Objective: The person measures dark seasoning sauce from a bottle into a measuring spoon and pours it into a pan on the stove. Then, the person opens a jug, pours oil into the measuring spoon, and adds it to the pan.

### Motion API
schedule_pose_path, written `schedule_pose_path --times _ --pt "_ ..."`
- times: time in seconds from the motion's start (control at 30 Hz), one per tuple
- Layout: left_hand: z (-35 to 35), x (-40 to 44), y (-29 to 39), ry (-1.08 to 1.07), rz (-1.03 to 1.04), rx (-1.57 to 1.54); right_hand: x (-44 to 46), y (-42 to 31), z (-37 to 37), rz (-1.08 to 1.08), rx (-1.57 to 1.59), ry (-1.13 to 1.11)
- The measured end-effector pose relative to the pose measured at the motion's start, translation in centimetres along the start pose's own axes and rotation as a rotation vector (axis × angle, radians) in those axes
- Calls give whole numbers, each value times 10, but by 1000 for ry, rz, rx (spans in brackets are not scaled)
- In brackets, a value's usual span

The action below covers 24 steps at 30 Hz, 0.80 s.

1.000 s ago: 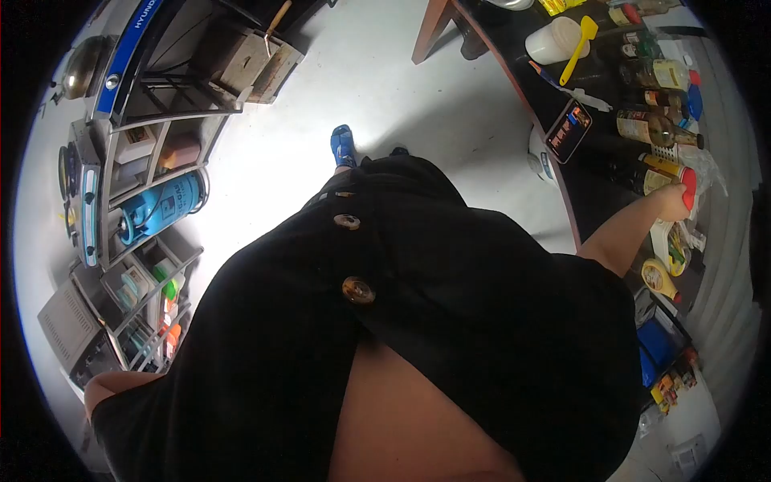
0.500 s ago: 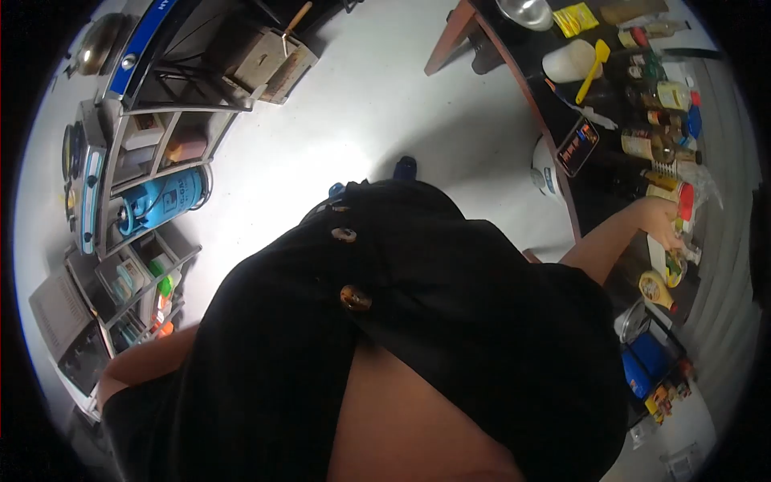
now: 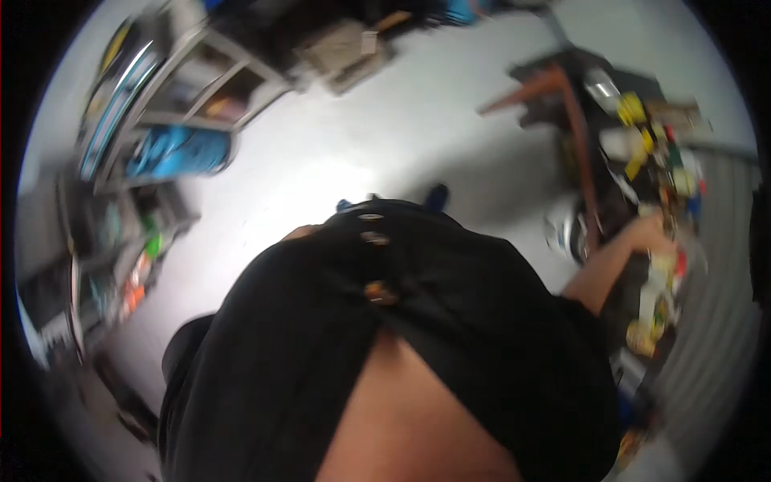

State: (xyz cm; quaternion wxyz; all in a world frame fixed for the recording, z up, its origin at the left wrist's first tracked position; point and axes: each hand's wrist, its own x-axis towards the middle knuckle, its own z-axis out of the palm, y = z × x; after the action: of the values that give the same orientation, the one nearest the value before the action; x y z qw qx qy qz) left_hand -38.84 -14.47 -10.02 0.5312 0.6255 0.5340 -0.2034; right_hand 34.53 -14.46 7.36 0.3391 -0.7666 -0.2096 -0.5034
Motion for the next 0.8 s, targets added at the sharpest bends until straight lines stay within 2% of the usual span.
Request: schedule_pose_path --times 0.03,0.07,0.1,0.13,0.17,0.2,0.23,0.27,0.3,0.37,0.5,0.57,0.6,0.67,0.7,0.8 --pt "4 -5 -25 1 -3 46 -23 -5 2 -87 -232 -183" --pt "5 -10 -47 25 -16 58 -54 -11 6 -312 -208 -174" --pt "6 -17 -67 93 -79 27 -88 -47 -5 -142 -32 -333" --pt "4 -25 -84 187 -173 -35 -118 -67 -7 -143 -88 -587" --pt "15 -15 -127 285 -189 -46 -168 -66 3 -240 -88 -626" --pt "18 -20 -155 389 -209 -203 -204 -92 -11 -337 -98 -634" --pt "23 -25 -180 531 -186 -311 -230 -117 -17 -306 -65 -793" --pt "28 -36 -193 595 -289 -618 -249 -163 -56 -273 -46 -950" --pt "30 -45 -204 644 -377 -920 -270 -193 -67 -400 79 -1063" --pt "43 -57 -223 720 -423 -1036 -301 -245 -82 -603 288 -1219" --pt "99 -66 -278 566 -527 -791 -340 -345 -109 -788 447 -1331" --pt "156 -29 -331 387 -384 -708 -338 -386 -124 -889 489 -1554" --pt "180 -11 -352 302 -331 -697 -340 -398 -126 -906 489 -1549" --pt "145 -33 -311 149 -480 -783 -350 -425 -121 -995 473 -1671" --pt "140 -24 -313 112 -420 -689 -356 -434 -117 -1005 476 -1667" --pt "84 -5 -298 191 -420 -779 -390 -432 -87 -1185 412 -1688"
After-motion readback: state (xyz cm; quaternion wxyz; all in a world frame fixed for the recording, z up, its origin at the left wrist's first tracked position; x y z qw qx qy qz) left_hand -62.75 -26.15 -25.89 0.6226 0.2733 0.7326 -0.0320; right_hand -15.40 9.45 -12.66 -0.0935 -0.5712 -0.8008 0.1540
